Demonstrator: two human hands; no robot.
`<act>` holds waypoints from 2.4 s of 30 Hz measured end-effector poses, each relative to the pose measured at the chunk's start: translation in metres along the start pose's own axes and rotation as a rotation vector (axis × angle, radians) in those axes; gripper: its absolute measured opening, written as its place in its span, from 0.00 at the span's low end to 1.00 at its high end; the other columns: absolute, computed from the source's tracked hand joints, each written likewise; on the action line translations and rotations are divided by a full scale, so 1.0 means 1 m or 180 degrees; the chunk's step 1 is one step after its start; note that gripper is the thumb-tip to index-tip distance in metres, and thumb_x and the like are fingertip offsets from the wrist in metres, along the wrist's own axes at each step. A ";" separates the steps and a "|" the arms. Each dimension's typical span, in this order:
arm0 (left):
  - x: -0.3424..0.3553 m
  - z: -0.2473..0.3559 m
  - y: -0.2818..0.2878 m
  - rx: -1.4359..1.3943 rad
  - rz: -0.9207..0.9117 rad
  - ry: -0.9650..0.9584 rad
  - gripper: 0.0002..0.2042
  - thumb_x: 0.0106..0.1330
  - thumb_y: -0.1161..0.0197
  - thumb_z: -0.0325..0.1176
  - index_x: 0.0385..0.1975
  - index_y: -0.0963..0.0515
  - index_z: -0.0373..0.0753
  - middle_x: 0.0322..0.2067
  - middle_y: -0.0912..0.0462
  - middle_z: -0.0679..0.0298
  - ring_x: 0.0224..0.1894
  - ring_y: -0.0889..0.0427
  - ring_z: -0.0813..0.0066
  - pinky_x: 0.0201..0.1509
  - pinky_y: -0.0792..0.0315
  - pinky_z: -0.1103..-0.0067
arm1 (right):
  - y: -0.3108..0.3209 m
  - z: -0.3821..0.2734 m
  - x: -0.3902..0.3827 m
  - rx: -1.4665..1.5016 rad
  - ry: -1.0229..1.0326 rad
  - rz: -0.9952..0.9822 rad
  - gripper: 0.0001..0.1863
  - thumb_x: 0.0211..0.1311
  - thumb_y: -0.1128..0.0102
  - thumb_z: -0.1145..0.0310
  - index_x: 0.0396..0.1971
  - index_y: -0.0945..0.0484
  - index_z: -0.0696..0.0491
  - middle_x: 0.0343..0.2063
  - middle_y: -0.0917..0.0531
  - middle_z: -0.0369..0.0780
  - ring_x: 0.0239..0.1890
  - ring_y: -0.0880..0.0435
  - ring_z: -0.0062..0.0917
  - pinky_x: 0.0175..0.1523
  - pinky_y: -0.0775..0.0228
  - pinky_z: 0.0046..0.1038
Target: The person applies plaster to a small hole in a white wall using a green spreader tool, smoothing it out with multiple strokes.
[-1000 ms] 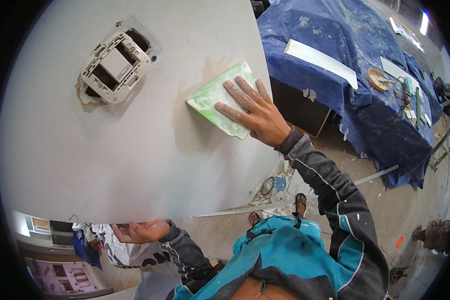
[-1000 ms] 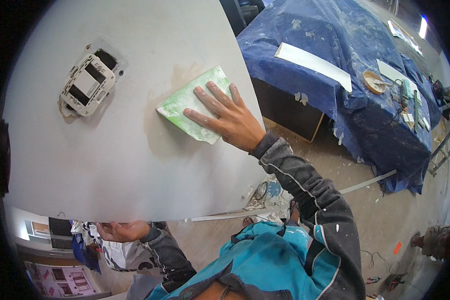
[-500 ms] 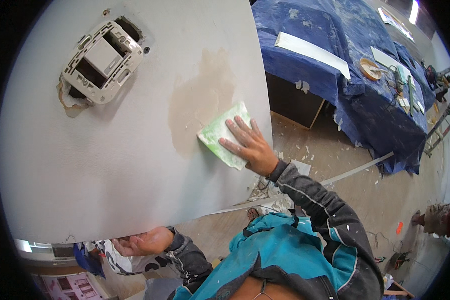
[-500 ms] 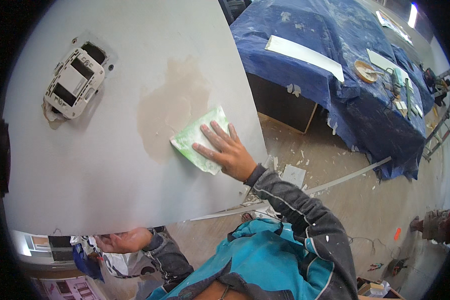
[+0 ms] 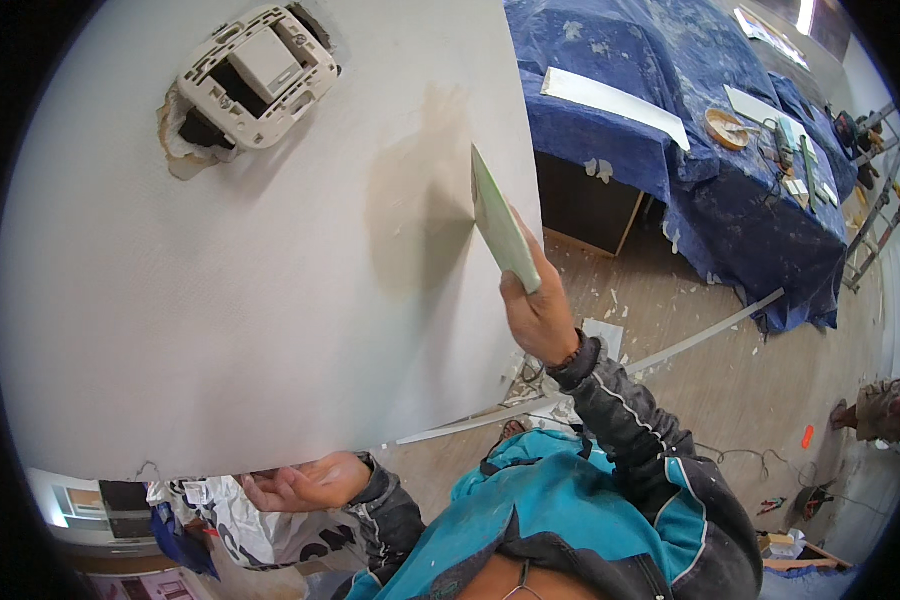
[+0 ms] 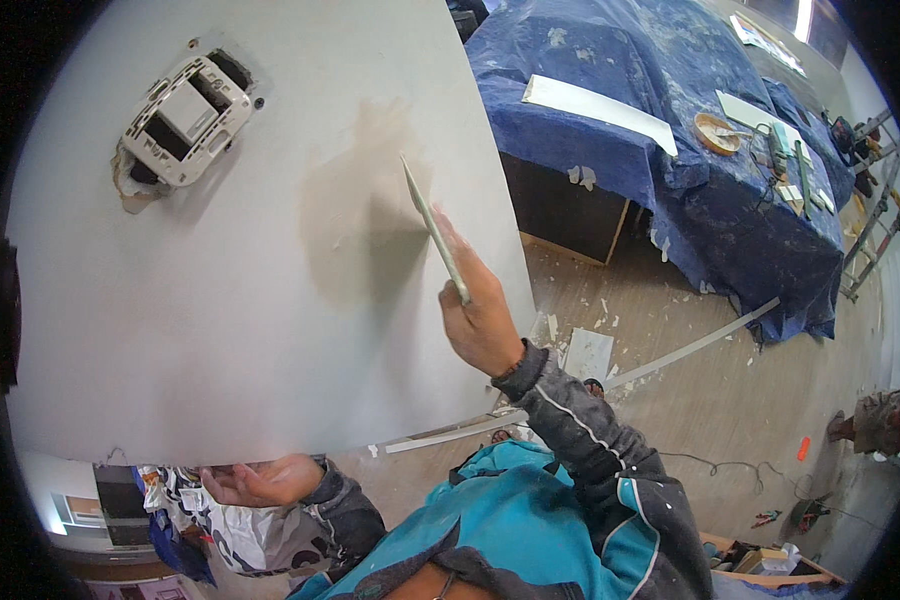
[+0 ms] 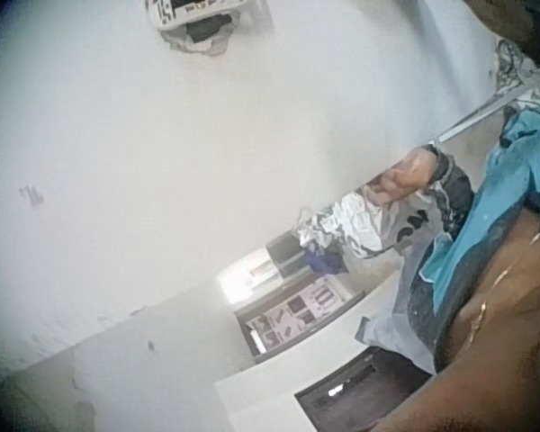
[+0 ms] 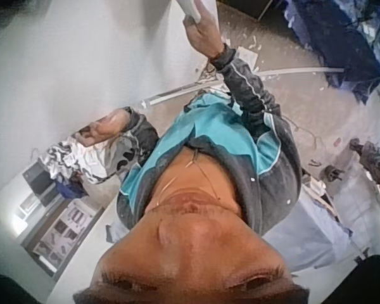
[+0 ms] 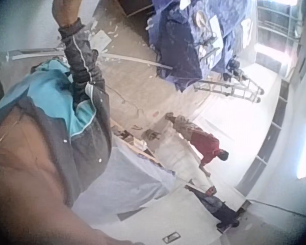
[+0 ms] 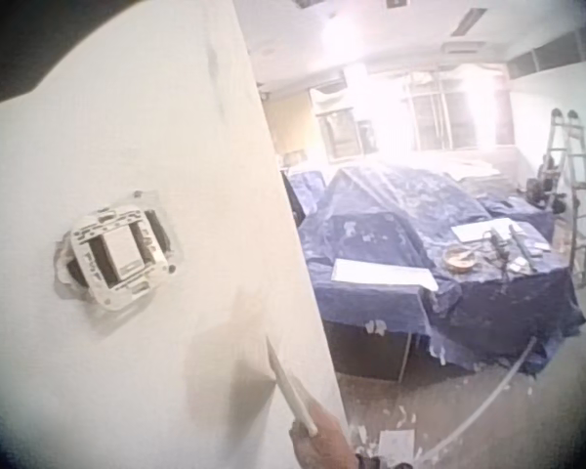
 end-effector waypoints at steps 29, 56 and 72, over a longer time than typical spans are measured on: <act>0.000 0.006 -0.007 0.0386 -0.0012 -0.0043 0.23 0.69 0.51 0.37 0.56 0.33 0.24 0.57 0.31 0.46 0.59 0.28 0.53 0.63 0.30 0.63 | -0.018 0.005 0.006 -0.0671 0.0291 -0.0468 0.47 0.45 0.50 0.90 0.71 0.37 0.48 0.70 0.39 0.56 0.72 0.41 0.52 0.75 0.46 0.46; -0.007 0.038 -0.031 0.1753 -0.0686 -0.1163 0.16 0.80 0.60 0.36 0.64 0.37 0.44 0.59 0.37 0.44 0.60 0.29 0.43 0.59 0.25 0.56 | -0.075 -0.069 0.009 0.0131 -0.0024 -0.0399 0.48 0.47 0.57 0.89 0.75 0.57 0.62 0.74 0.54 0.61 0.77 0.58 0.57 0.77 0.64 0.47; -0.002 0.018 -0.012 0.0787 -0.0142 -0.0434 0.15 0.73 0.52 0.33 0.55 0.31 0.35 0.59 0.34 0.46 0.60 0.27 0.48 0.65 0.30 0.55 | -0.048 -0.048 0.002 -0.1344 0.1653 -0.0827 0.35 0.59 0.39 0.71 0.69 0.34 0.41 0.72 0.44 0.57 0.74 0.43 0.52 0.72 0.53 0.64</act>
Point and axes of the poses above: each hand's wrist, its own x-axis towards the middle knuckle, its own y-axis out of the back of the hand, z = x × y, the point moved 10 cm from there along x, towards the middle knuckle
